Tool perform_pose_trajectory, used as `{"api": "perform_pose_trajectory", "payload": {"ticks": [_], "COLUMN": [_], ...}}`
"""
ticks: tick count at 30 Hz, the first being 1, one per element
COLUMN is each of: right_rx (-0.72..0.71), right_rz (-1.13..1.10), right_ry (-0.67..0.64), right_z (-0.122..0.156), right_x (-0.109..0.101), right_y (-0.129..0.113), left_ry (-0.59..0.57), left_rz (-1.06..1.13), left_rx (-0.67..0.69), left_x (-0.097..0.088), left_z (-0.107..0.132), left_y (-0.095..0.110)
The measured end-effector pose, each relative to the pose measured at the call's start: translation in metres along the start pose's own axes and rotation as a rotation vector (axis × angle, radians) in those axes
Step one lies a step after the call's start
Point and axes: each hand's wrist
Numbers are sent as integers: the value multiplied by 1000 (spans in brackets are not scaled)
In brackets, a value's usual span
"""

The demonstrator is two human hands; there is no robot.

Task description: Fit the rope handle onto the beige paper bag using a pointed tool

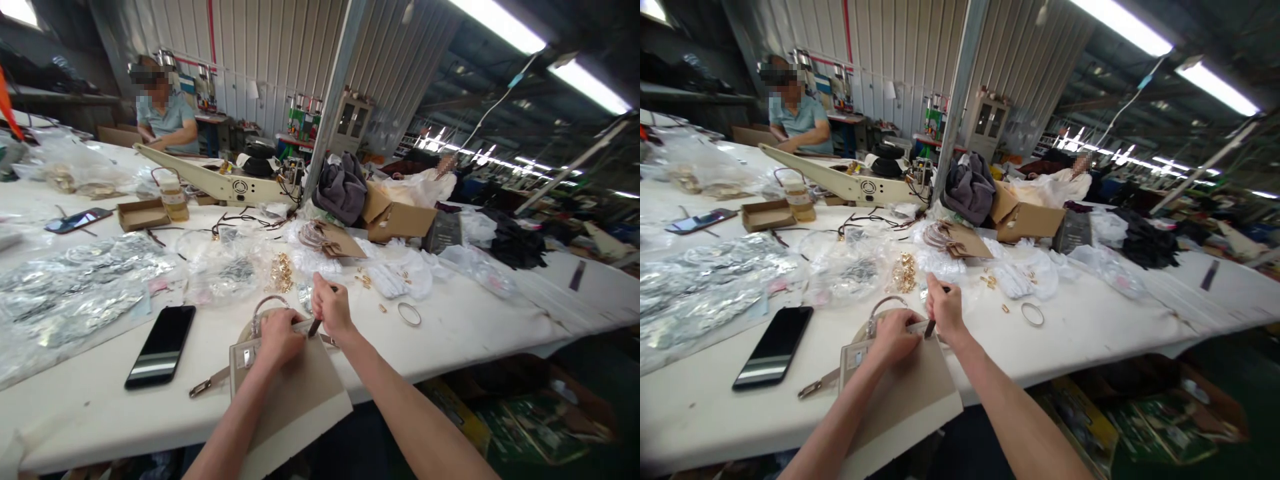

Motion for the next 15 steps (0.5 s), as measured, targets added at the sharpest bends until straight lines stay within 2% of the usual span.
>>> {"api": "perform_pose_trajectory", "payload": {"ticks": [3, 6, 10, 13, 15], "right_rx": [70, 124, 135, 88, 110], "right_rz": [0, 78, 135, 197, 242], "right_ry": [35, 24, -13, -27, -16], "right_z": [-21, -31, -31, -26, -20], "right_x": [12, 23, 29, 28, 25], "right_y": [-8, -4, 7, 9, 10], "left_ry": [4, -4, -26, -25, -28], "left_rz": [-10, -5, -12, -2, 11], "left_rx": [3, 2, 1, 12, 16], "left_x": [-1, -1, -1, 0, 2], "left_z": [1, 1, 1, 0, 0], "left_y": [1, 0, 0, -1, -2]}}
Point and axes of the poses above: each hand's wrist, its own z-axis away from the middle knuckle, its own x-axis out of the palm, y = z × x, and after that the axes turned 11 degrees about y, right-handed
